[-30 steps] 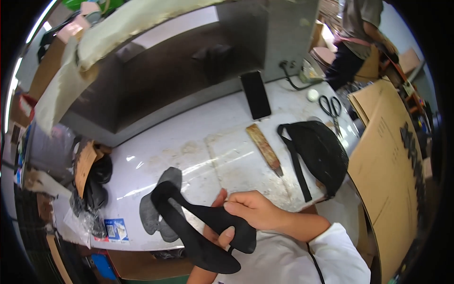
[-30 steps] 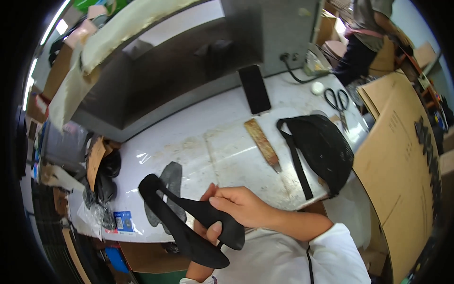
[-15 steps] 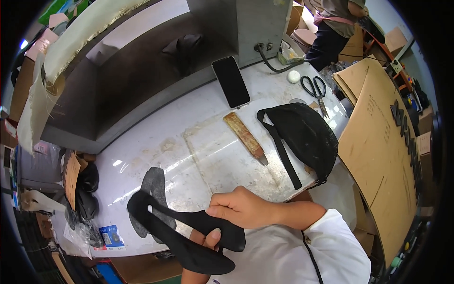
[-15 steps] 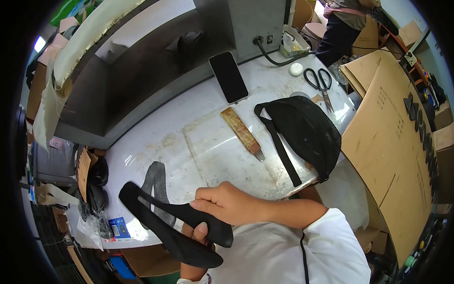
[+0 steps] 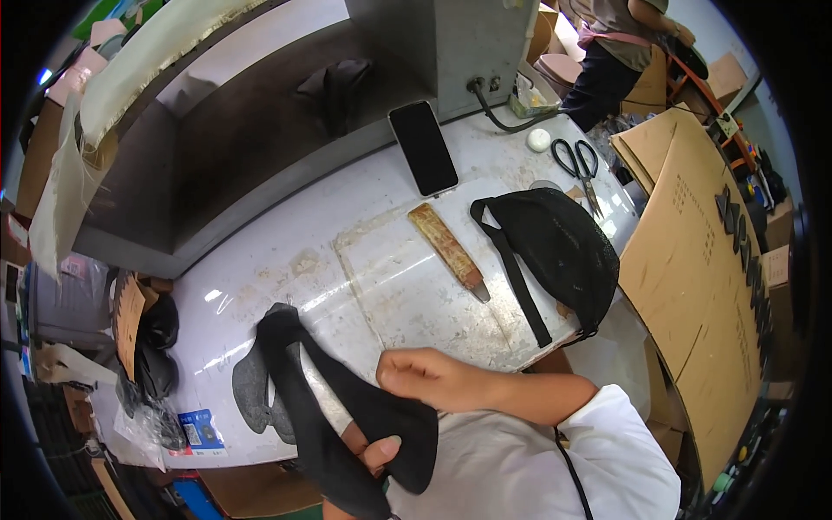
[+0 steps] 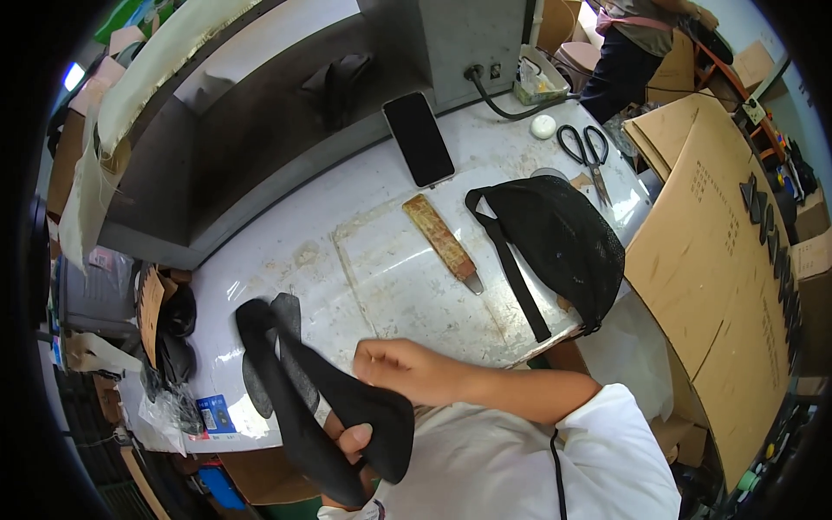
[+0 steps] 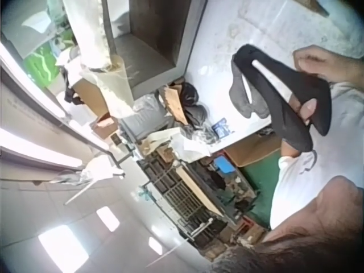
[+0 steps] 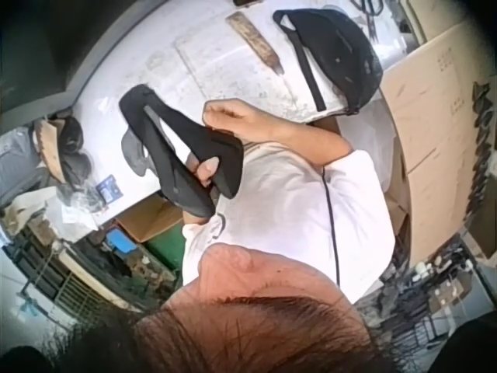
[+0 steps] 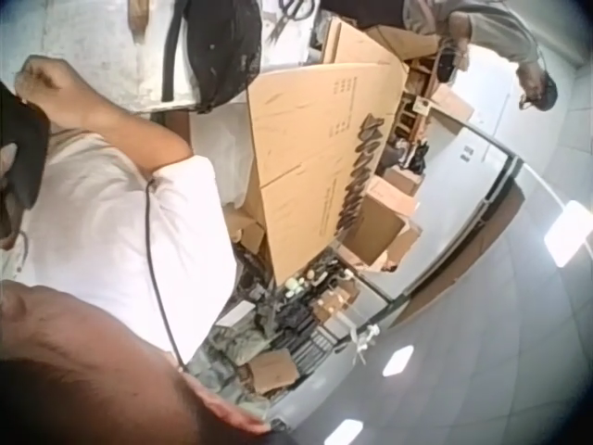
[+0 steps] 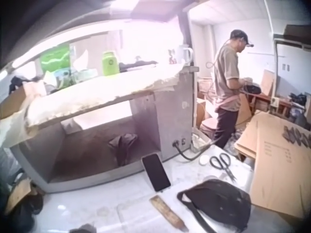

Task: The recorder is manually fitting and adjusting black covers onto bicycle saddle frames at a workstation.

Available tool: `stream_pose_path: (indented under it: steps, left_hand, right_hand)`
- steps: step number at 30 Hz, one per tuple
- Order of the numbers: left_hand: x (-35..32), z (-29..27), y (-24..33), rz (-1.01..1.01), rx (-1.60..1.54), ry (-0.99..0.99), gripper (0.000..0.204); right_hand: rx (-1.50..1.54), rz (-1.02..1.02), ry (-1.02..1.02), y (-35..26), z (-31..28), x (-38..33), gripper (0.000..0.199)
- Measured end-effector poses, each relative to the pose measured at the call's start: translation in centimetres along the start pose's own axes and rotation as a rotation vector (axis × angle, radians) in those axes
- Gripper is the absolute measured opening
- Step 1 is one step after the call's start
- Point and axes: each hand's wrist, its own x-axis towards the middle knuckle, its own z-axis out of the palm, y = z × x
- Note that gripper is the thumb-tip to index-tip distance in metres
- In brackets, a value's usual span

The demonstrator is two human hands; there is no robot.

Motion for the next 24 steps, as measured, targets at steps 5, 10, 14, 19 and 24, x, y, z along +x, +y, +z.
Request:
stream_pose_path:
  steps: [5, 10, 14, 19, 24]
  left_hand:
    - [-0.3, 3.7, 3.2, -0.139, 0.038, 0.283, 0.087]
    - [-0.8, -1.8, 0.1, -0.194, 0.004, -0.085, 0.085]
    - [-0.5, -1.6, 0.1, -0.369, 0.134, -0.234, 0.063]
    - [1.0, -2.5, -1.0, -0.146, 0.133, -0.166, 0.051]
    - [2.7, -2.4, -1.1, 0.244, 0.057, 0.049, 0.046]
  right_hand:
    - [-0.521, -0.198, 0.015, -1.3, -1.1, 0.2, 0.030]
    - [0.065, 0.047, -0.141, -0.8, -0.5, 0.0, 0.029]
    - [0.148, 0.091, -0.272, 0.2, -0.9, -0.2, 0.027]
    - [0.267, -0.105, -0.265, 0.6, 0.4, -0.9, 0.028]
    - [0.219, -0.222, -0.183, 1.3, 0.4, -0.1, 0.053]
